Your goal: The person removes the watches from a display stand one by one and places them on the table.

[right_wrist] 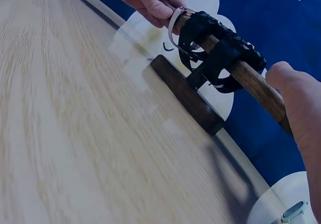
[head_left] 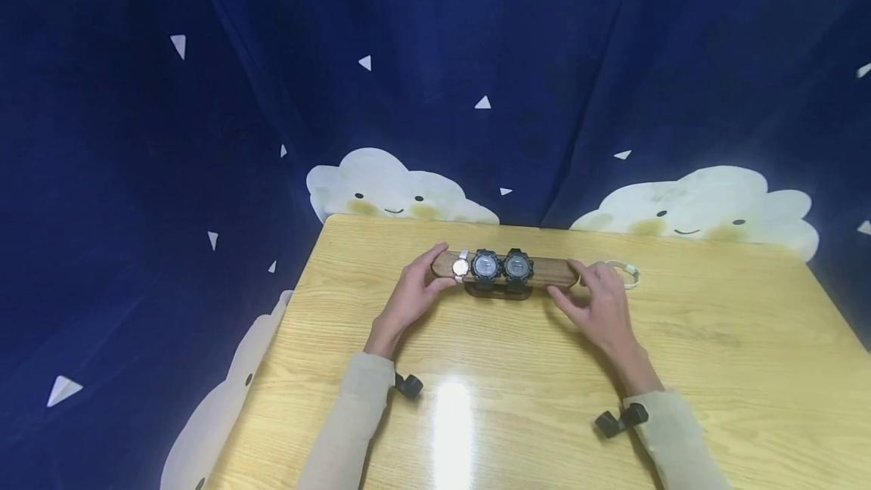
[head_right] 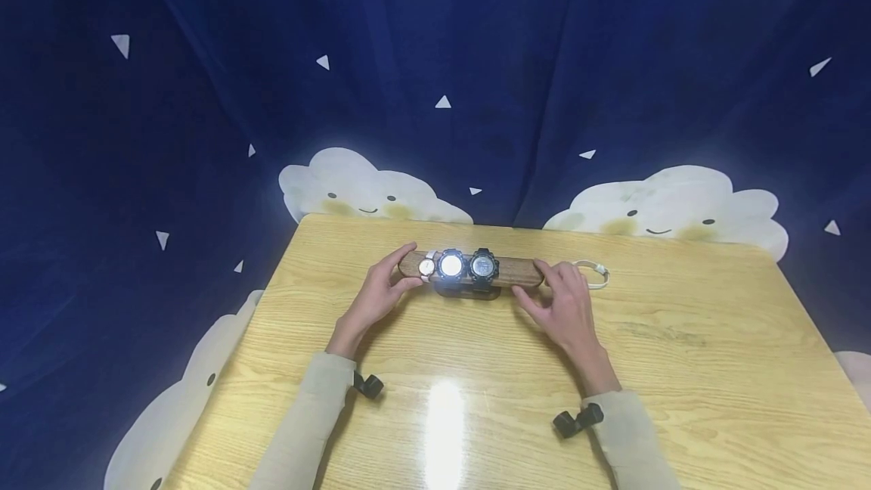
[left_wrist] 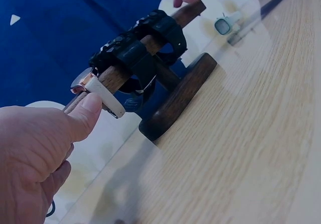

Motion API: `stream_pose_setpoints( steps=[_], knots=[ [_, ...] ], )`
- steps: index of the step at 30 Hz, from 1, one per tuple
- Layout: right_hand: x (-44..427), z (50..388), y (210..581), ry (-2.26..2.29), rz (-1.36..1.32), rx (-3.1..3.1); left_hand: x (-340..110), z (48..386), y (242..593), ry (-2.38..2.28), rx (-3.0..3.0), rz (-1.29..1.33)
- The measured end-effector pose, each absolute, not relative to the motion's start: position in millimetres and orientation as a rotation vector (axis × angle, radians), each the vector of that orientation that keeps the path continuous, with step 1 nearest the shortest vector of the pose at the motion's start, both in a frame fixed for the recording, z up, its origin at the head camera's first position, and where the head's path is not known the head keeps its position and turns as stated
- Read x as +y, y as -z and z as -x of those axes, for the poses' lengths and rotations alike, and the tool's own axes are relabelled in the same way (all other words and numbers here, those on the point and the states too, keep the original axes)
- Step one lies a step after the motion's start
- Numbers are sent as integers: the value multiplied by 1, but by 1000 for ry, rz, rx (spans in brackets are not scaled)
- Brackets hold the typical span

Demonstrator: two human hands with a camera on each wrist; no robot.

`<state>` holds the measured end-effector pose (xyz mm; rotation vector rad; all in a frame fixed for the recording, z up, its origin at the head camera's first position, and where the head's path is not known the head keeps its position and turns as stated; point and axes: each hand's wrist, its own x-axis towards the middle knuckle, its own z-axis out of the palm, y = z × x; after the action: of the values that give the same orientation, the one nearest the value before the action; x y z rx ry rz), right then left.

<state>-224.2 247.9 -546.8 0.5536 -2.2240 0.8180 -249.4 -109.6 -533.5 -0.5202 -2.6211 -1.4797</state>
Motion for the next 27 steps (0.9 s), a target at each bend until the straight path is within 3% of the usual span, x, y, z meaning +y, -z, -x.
stream_pose_setpoints(
  steps=[27],
  knots=[
    [220,230,535,-772,-596,-2265,-110,250,534,1477,-2608,529]
  ],
)
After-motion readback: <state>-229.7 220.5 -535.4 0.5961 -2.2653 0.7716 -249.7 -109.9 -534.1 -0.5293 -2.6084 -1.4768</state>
